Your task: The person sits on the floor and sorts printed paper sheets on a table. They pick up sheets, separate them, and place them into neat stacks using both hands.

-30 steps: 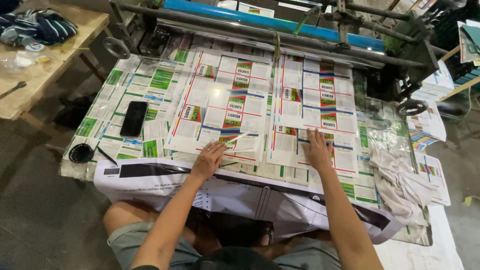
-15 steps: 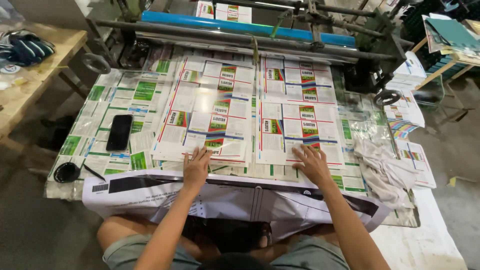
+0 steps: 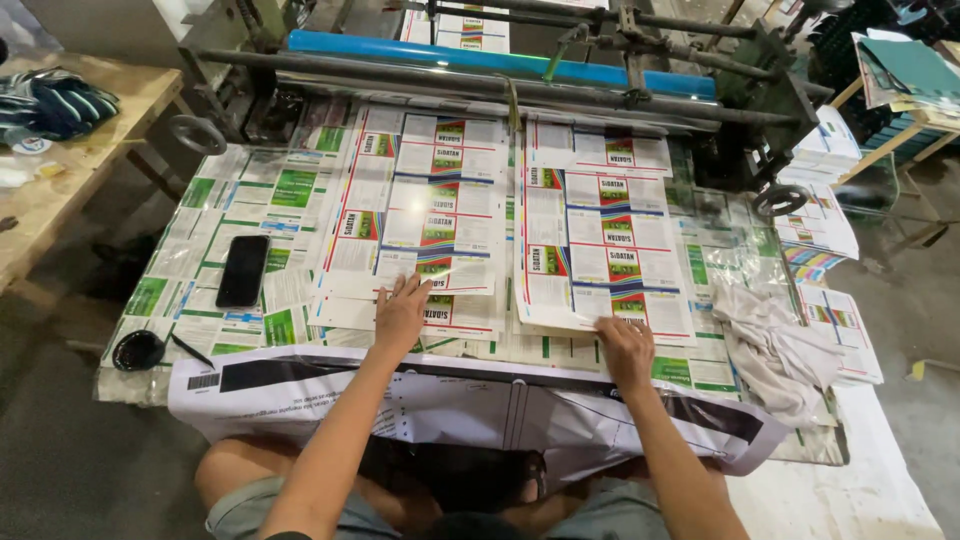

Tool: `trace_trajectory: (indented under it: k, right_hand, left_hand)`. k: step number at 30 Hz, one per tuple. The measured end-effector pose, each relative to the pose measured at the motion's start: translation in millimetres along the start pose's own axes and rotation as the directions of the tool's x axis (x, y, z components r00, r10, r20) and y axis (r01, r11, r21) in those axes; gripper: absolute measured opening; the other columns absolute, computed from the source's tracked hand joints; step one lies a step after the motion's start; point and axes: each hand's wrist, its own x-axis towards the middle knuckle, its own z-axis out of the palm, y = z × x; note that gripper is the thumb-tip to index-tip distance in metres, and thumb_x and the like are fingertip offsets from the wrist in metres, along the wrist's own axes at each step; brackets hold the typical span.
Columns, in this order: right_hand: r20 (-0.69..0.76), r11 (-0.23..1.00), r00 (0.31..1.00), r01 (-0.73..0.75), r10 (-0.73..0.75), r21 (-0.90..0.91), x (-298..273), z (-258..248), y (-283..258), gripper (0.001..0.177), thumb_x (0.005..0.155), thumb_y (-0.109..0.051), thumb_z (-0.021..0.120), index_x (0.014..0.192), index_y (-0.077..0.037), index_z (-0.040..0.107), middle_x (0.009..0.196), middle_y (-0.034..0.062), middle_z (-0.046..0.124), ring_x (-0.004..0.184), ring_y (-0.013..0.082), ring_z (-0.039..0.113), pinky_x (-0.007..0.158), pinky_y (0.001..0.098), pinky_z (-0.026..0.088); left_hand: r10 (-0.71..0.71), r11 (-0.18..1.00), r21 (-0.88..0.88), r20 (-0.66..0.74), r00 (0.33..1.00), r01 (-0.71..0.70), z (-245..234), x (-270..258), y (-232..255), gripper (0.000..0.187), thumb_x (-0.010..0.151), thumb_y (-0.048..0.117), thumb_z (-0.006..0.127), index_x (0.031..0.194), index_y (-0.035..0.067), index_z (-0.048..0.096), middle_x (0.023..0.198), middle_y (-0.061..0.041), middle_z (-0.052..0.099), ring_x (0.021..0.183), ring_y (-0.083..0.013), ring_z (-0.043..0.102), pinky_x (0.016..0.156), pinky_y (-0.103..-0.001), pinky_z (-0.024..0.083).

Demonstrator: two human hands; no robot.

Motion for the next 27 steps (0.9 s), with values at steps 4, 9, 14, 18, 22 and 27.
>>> trace_trajectory:
  k: [4,9,14,18,22,27]
  right_hand:
    - [-0.069,0.983,0.982,-0.172,0.177,0.069,4.5,-9.0,-11.5,0.013,0.077,-0.016,0.081,0.088,-0.013,0.074,0.097,0.0022,0.077,0.093,0.025,0.071,0.088,0.042,0.049]
    - [0.078,0.912,0.947,-0.322,0.312,0.254,11.2,-4.7,6.9,0.01,0.072,-0.014,0.082,0.079,-0.01,0.076,0.098,0.002,0.077,0.094,0.0278,0.069,0.084,0.0392,0.053]
    - [0.369,0.693,0.835,-0.547,0.409,0.47,13.2,9.4,40.0,0.014,0.074,-0.016,0.084,0.084,-0.008,0.078,0.099,0.0033,0.076,0.092,0.0202,0.074,0.081,0.0342,0.061]
    - [0.523,0.658,0.795,-0.574,0.307,0.487,11.2,11.6,63.4,0.01,0.086,-0.013,0.077,0.09,-0.004,0.076,0.107,0.0034,0.077,0.097,0.0204,0.074,0.084,0.0327,0.061]
    - [0.538,0.78,0.761,-0.564,0.363,0.272,26.7,1.8,63.4,0.017,0.089,-0.017,0.076,0.105,-0.01,0.076,0.108,0.0048,0.078,0.1,0.0225,0.075,0.091,0.037,0.058]
    - [-0.177,0.979,0.963,-0.204,0.203,0.017,49.3,-36.5,-9.9,0.012,0.095,-0.015,0.071,0.107,-0.012,0.075,0.125,0.0049,0.073,0.117,0.0275,0.066,0.104,0.045,0.044]
  left_hand:
    - [-0.001,1.0,0.01,0.03,1.0,0.0,0.1,23.0,-3.8,0.035,0.1,0.024,0.055,0.133,0.021,0.065,0.147,-0.005,0.058,0.138,-0.032,0.051,0.113,-0.061,0.034]
    - [0.025,1.0,0.012,0.06,0.998,-0.026,10.3,41.9,-10.0,0.033,0.101,0.023,0.053,0.133,0.021,0.065,0.147,-0.006,0.058,0.138,-0.0326,0.051,0.111,-0.06,0.036]
    - [0.016,1.0,0.013,0.077,0.997,-0.017,18.8,61.4,-16.0,0.033,0.102,0.023,0.052,0.132,0.022,0.065,0.148,-0.006,0.057,0.139,-0.0317,0.05,0.112,-0.06,0.035]
    - [0.006,0.998,0.058,0.141,0.99,-0.015,31.9,73.6,-21.3,0.037,0.103,0.024,0.05,0.139,0.021,0.06,0.154,-0.006,0.05,0.145,-0.033,0.043,0.115,-0.064,0.029]
    - [0.02,0.987,0.155,0.153,0.988,-0.044,38.1,82.5,-20.5,0.054,0.098,0.025,0.051,0.152,0.018,0.047,0.162,-0.012,0.032,0.149,-0.0405,0.027,0.112,-0.073,0.02]
    - [0.023,0.998,0.049,0.091,0.996,-0.027,21.8,39.3,-2.7,0.062,0.096,0.035,0.059,0.153,0.015,0.046,0.167,-0.015,0.02,0.151,-0.0438,0.021,0.114,-0.071,0.019]
